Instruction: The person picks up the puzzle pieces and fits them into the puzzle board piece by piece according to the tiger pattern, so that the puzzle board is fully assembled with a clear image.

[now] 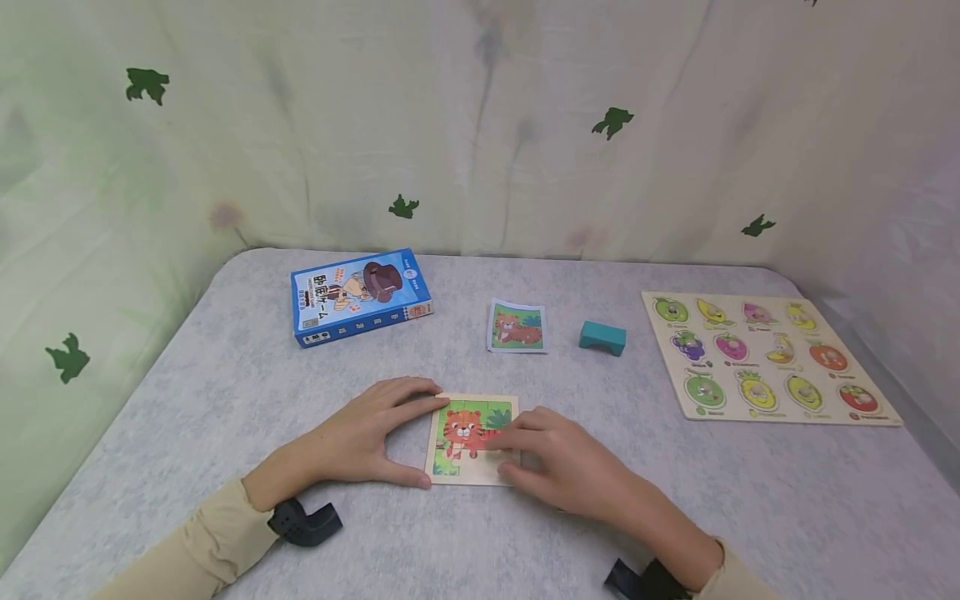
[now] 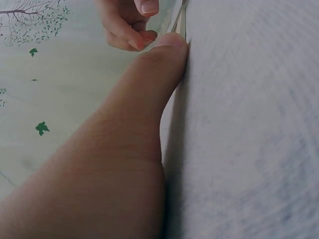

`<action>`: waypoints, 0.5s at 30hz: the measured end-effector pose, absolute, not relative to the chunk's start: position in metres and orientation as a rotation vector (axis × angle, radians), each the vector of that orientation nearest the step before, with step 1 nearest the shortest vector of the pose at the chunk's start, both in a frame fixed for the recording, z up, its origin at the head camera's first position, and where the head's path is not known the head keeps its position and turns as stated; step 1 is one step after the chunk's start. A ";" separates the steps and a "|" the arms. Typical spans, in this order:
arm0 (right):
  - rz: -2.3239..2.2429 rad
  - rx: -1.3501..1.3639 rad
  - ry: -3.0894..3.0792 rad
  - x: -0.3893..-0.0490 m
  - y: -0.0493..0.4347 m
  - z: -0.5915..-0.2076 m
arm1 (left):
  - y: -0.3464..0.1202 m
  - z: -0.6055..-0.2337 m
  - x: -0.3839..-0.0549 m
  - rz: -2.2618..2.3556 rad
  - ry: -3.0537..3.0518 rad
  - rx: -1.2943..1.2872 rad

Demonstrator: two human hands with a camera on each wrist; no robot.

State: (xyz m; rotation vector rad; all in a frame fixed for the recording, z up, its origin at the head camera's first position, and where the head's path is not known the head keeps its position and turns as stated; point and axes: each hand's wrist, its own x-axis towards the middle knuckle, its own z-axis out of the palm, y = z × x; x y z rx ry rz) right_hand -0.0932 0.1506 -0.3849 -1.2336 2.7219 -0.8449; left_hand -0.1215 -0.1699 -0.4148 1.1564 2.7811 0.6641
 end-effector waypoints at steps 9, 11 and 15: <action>-0.834 -1.204 2.771 -0.090 0.163 -0.384 | -0.170 -0.416 -0.122 0.653 2.781 1.144; -0.839 -1.209 2.778 -0.089 0.165 -0.384 | -0.170 -0.416 -0.122 0.654 2.779 1.146; -0.839 -1.188 2.795 -0.087 0.170 -0.383 | -0.170 -0.416 -0.122 0.656 2.776 1.150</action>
